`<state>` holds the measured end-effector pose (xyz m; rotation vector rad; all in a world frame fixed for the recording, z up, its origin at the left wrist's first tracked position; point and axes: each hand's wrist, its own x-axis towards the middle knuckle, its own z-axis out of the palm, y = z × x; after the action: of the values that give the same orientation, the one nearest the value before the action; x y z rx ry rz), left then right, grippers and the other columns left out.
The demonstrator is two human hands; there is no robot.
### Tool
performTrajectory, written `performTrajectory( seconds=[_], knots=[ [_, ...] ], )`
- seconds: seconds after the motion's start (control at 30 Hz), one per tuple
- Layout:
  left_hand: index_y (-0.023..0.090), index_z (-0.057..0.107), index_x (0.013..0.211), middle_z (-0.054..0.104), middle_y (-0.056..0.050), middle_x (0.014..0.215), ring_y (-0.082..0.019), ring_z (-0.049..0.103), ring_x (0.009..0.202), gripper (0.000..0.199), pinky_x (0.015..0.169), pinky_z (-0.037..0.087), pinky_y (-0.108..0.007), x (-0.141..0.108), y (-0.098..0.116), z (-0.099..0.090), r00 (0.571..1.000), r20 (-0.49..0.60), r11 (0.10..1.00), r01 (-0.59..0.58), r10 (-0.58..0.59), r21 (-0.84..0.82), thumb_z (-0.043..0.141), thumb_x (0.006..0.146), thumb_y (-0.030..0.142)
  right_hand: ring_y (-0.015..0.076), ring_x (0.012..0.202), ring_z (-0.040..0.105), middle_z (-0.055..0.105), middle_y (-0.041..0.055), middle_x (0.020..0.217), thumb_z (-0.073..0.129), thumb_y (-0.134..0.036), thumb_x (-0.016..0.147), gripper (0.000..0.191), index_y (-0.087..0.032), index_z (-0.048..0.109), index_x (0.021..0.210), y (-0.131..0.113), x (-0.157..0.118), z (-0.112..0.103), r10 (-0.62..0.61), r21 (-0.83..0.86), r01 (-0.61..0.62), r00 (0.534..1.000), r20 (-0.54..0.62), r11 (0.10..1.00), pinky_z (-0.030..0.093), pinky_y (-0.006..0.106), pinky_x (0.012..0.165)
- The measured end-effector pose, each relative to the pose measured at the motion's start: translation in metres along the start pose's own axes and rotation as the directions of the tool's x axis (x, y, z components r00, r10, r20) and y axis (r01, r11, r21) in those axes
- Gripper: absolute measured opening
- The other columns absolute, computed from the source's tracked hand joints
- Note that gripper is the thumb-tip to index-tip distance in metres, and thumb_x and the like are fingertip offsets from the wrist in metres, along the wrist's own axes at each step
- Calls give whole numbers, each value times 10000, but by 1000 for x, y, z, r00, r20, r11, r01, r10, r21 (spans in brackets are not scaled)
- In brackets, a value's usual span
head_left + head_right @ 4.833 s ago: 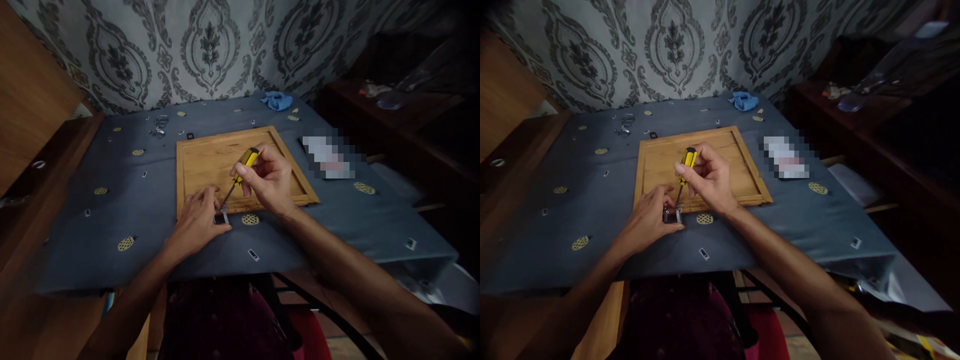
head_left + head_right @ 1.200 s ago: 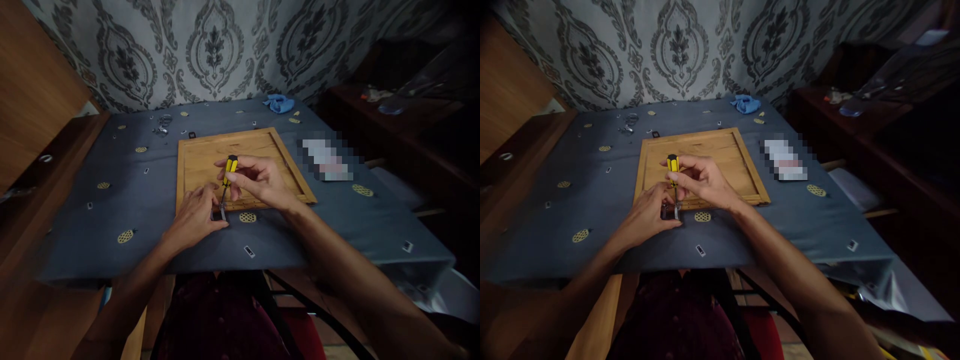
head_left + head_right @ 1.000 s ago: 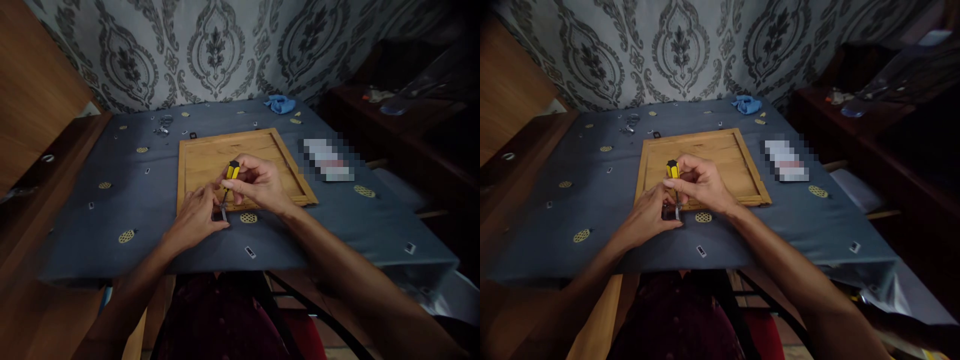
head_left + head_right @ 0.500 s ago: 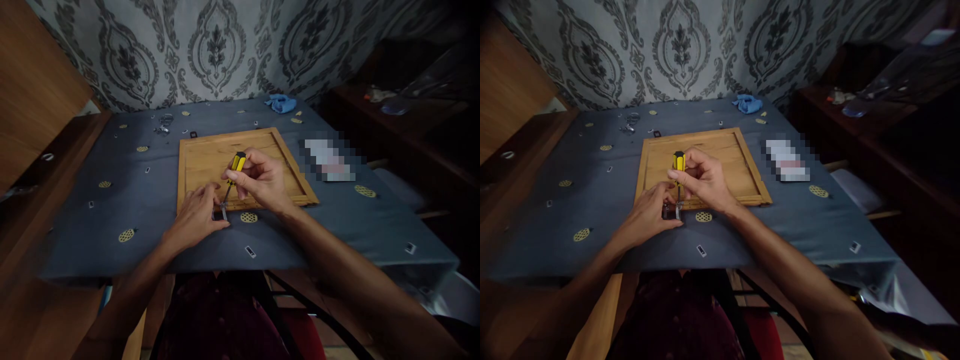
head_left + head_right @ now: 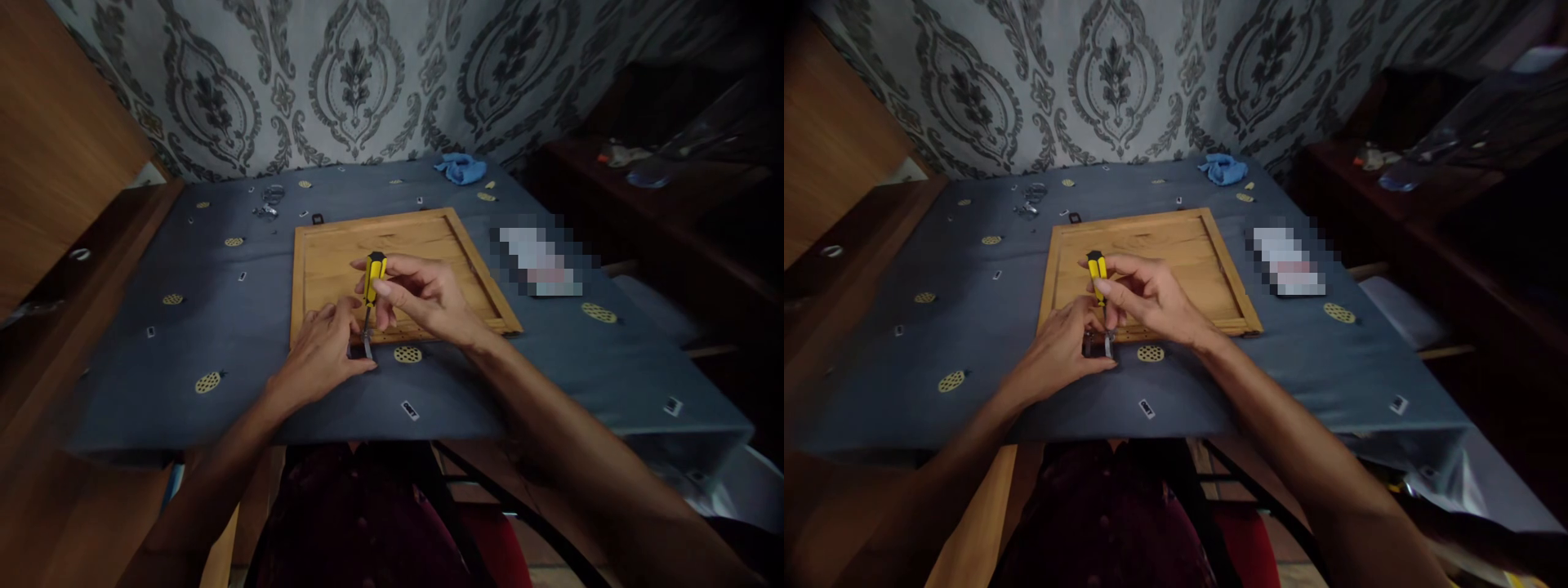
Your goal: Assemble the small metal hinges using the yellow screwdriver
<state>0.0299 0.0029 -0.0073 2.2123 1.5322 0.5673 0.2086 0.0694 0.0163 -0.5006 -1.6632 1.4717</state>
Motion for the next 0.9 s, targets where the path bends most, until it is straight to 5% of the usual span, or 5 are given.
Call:
performTrajectory(
  seconds=[0.2,0.4,0.6,0.9],
  knots=[
    [222,461,1193,692,-51,1067,-333,656,1112,619,949,485,-497,0,-2,2,1000,-11,1000,-9,9,-13,875,734,245,67,416,535,593,-71,542,847,-422,793,292,-185,695,867,6,-2,4,-42,-16,41,999,-23,999,427,187,395],
    [217,458,1211,683,-60,1091,-330,646,1133,619,952,485,-487,0,-1,1,1000,-2,1000,-2,2,-17,862,743,240,68,477,584,658,-54,647,874,-403,760,346,-192,607,822,4,0,7,-56,25,57,998,-25,998,507,186,439],
    [207,470,1122,690,-45,1038,-323,656,1076,575,943,484,-489,1,-1,0,1000,10,1000,16,-16,-15,880,721,252,91,541,643,666,-34,654,777,-450,867,317,-165,698,981,-2,-2,1,7,-44,-6,1000,21,999,528,211,519],
    [215,456,1180,688,-49,1049,-331,653,1119,622,958,485,-498,0,-1,-1,1000,12,999,9,-9,-31,878,724,235,61,459,603,648,-51,685,909,-372,724,401,-191,565,824,2,2,4,0,64,2,999,-39,998,507,176,431]
  ],
)
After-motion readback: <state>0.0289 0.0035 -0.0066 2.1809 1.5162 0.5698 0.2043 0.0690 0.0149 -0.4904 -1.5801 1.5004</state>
